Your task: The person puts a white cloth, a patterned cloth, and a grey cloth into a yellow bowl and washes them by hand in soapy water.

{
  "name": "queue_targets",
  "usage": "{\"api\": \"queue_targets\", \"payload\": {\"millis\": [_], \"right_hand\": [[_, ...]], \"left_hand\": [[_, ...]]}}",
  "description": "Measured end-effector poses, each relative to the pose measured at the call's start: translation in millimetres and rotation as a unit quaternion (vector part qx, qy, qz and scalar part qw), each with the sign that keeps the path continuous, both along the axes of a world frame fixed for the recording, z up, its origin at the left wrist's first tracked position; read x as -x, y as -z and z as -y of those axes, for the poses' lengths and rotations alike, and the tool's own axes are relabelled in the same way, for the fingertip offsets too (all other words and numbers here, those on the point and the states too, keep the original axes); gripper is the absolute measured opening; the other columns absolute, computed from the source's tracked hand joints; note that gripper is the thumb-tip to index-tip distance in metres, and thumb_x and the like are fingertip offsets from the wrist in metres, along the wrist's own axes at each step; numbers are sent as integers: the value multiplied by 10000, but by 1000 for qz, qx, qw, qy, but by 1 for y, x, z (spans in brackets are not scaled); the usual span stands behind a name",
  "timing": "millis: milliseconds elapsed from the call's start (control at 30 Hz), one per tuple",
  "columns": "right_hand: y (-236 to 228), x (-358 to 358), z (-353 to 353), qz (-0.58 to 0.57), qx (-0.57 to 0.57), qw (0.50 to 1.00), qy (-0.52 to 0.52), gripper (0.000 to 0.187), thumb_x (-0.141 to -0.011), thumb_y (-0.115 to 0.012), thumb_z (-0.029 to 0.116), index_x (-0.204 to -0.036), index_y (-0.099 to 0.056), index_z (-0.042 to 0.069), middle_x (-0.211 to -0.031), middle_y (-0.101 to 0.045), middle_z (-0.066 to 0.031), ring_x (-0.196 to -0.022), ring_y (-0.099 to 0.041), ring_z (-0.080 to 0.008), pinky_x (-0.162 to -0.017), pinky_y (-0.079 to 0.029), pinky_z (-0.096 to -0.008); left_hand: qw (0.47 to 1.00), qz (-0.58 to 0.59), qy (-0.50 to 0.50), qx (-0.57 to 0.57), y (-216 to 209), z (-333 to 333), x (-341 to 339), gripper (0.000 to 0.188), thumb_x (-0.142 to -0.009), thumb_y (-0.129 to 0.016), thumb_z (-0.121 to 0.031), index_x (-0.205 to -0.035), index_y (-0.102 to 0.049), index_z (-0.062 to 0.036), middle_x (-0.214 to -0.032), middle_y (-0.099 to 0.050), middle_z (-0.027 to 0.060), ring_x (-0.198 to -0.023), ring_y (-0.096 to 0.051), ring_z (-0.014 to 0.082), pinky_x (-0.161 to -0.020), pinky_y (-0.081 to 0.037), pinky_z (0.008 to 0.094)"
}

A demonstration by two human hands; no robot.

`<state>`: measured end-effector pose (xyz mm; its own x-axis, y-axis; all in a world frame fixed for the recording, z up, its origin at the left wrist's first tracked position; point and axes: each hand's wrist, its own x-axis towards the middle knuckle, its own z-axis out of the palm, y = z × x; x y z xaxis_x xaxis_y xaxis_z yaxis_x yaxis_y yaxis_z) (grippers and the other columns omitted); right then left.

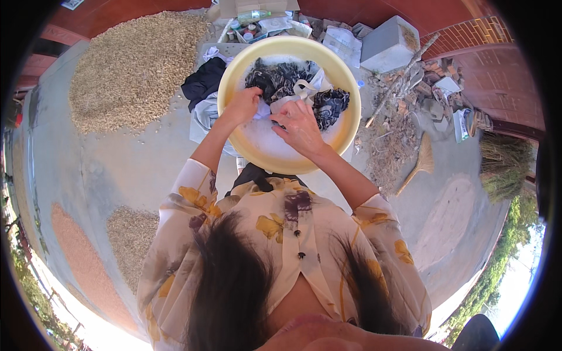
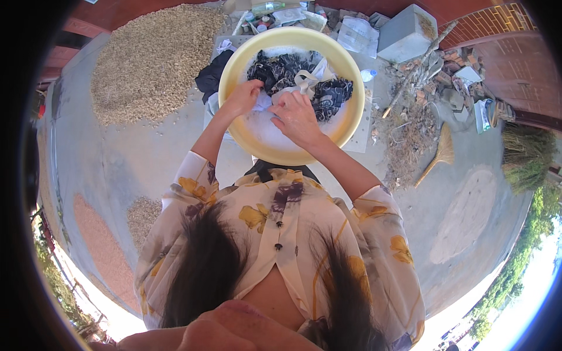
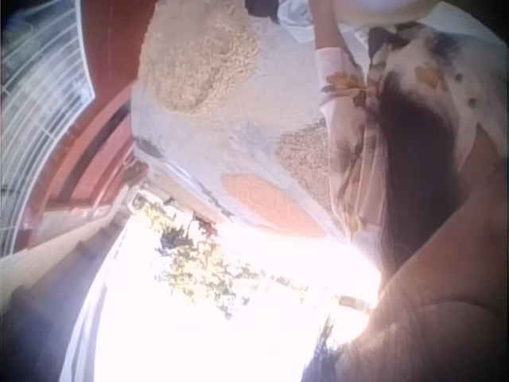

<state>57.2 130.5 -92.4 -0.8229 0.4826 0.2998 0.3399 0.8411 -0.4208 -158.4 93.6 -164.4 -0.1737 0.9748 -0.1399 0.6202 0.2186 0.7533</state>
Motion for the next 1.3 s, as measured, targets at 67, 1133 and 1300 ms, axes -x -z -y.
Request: {"api": "queue_targets", "payload": {"millis": [67, 1133, 1300], "right_hand": [[13, 4, 7, 46, 3, 999, -22, 301, -678, -775, 169, -975, -733, 146, -909, -530, -36, -936, -507, -235, -786, -394, -373], [-170, -118, -51, -274, 300, 882, 240, 115, -833, -768, 104, -925, -768, 35, -779, -636, 14, -748, -537, -74, -706, -431, -231], [-205, -216, -84, -303, 248, 826, 406, 164, -825, -782, 181, -896, -772, 34, -849, -675, 7, -810, -556, -72, -802, -425, -248]], "left_hand": [[1000, 9, -3, -1, 1, 0, 1, 301, -919, -490, -134, -1138, -641, 10, -1075, -670, 237, -1023, -640, 386, -904, -494, 445], [999, 35, -12, 23, -12, -3, 1, 297, -919, -574, -202, -1126, -648, -3, -1037, -694, 185, -979, -669, 304, -866, -507, 371], [1000, 20, 3, -6, 1, -1, 10, 255, -917, -586, -168, -1090, -654, 7, -955, -704, 156, -917, -672, 246, -818, -507, 335]]}}
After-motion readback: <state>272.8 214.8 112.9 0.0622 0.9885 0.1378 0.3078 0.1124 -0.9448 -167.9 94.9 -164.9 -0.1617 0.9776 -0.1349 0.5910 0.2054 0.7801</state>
